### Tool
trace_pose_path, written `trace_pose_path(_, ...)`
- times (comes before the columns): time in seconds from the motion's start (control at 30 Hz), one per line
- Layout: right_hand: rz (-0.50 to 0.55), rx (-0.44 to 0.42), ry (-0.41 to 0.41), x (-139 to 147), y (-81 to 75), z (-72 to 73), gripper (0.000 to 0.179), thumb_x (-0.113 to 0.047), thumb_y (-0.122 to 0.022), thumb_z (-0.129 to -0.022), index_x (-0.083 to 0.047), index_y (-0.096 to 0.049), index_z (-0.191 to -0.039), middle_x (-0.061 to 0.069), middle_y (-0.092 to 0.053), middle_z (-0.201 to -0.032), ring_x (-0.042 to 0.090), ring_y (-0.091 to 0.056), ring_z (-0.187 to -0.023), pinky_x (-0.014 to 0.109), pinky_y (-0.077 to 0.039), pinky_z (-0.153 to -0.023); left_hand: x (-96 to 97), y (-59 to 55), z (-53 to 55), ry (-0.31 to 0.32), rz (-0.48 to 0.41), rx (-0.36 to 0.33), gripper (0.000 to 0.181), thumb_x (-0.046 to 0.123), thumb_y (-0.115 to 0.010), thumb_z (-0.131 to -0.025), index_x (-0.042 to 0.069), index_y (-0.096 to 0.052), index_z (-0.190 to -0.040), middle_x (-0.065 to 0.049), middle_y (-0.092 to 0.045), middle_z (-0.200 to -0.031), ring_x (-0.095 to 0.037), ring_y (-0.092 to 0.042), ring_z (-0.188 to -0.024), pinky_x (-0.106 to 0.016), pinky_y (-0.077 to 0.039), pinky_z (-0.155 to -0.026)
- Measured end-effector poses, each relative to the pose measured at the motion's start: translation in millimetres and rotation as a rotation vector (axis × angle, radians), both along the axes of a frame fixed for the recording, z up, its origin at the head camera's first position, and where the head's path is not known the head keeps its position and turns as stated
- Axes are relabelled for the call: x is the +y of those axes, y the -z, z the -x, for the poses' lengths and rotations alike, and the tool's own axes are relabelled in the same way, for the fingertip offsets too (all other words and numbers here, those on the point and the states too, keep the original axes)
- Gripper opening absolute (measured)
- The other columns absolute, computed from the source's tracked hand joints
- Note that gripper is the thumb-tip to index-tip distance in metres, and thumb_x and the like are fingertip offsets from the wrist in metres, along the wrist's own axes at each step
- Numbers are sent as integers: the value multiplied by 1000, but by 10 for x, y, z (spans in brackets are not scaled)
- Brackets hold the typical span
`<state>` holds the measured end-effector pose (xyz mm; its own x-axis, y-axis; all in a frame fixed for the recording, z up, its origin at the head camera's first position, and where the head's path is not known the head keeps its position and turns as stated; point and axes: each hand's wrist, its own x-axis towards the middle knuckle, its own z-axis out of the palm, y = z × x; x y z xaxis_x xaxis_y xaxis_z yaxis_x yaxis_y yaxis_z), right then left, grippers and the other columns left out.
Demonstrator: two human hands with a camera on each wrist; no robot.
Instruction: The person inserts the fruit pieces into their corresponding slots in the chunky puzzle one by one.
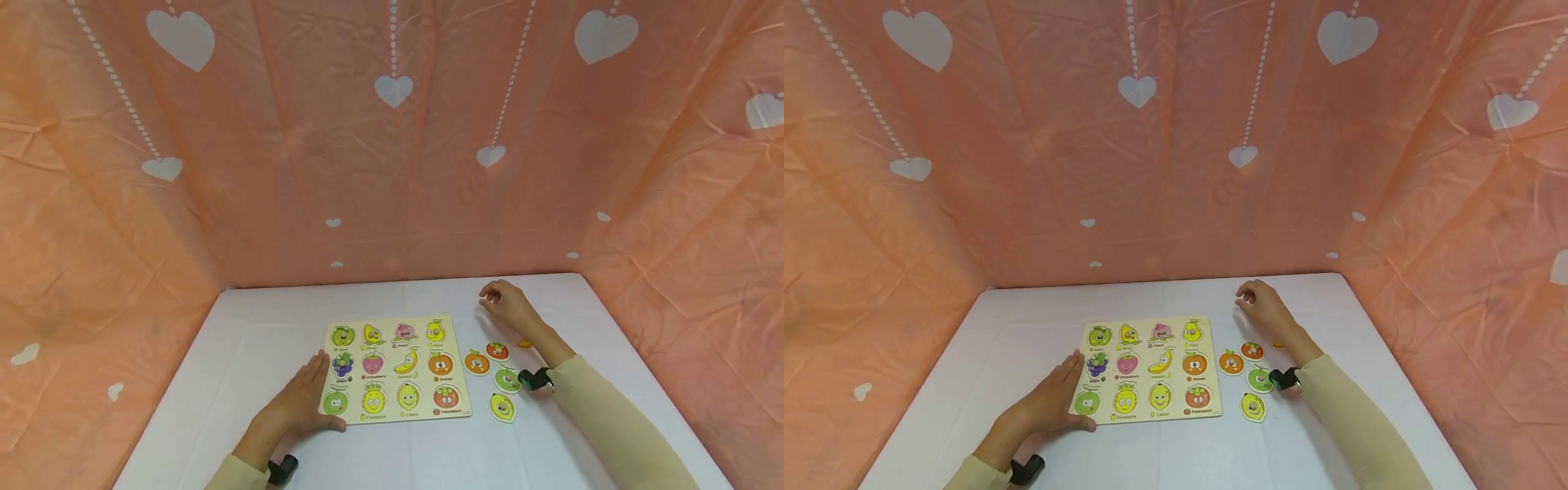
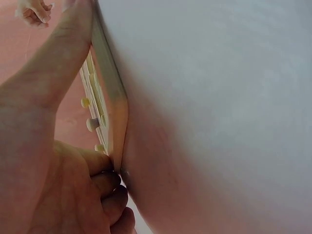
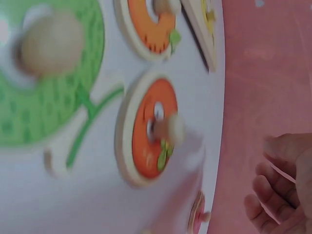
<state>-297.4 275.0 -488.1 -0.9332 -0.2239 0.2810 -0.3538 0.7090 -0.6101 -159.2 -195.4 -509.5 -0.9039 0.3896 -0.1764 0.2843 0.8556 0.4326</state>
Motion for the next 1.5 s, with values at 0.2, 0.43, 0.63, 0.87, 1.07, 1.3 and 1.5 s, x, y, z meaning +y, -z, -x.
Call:
trace_pose_path(0.2, -7, -31, 29, 168, 13, 95, 12, -2, -74, -98, 4, -72, -108, 13, -66, -97, 29, -61, -91, 32, -52, -76, 9, -24, -8, -9, -6, -7, 143, 57, -98, -67, -17, -21, -162, -35, -17, -173, -49, -19, -161, -60, -21, -133)
trace_pose_path(0.43, -16, -95, 60, 328, 38, 144, 19, -4, -72, -101, 5, -69, -117, 17, -66, -107, 33, -60, -100, 39, -54, -84, 18, -43, -19, -21, 21, -11, 142, 57, -98, -69, -16, -21, -163, -33, -17, -174, -46, -20, -162, -58, -21, -133)
trace_pose_path(0.63, -30, -163, 98, 435, 52, 167, 20, -6, -68, -103, 6, -69, -118, 19, -64, -110, 35, -58, -103, 43, -54, -87, 10, -22, -11, -19, 19, -9, 143, 58, -97, -68, -15, -20, -164, -32, -17, -174, -46, -19, -163, -58, -21, -133)
trace_pose_path(0.87, -32, -259, 91, 510, 99, 179, 21, -9, -68, -103, 5, -72, -118, 17, -62, -108, 32, -57, -100, 39, -55, -85, 11, -25, -13, -21, 14, -18, 144, 58, -97, -68, -14, -19, -164, -32, -17, -174, -45, -19, -163, -58, -20, -133)
trace_pose_path(1.07, -57, -302, 94, 507, 141, 207, 22, -13, -72, -104, 4, -72, -119, 16, -64, -110, 31, -57, -99, 36, -55, -84, 11, -31, -4, -17, 9, -11, 144, 57, -97, -68, -15, -19, -164, -33, -16, -174, -46, -19, -162, -58, -21, -133)
trace_pose_path(1.3, -53, -322, 109, 488, 185, 199, 20, -11, -67, -106, 3, -72, -120, 17, -63, -112, 30, -55, -100, 37, -53, -87, 18, -51, -6, -18, 14, -15, 143, 57, -98, -68, -15, -19, -164, -33, -16, -174, -46, -19, -162, -58, -21, -133)
trace_pose_path(1.5, -47, -275, 75, 501, 205, 210, 16, -4, -68, -104, 5, -73, -115, 16, -63, -107, 29, -56, -97, 38, -53, -85, 29, -66, -17, -29, 16, -25, 143, 57, -98, -68, -15, -19, -164, -32, -16, -174, -45, -19, -163, -57, -21, -133)
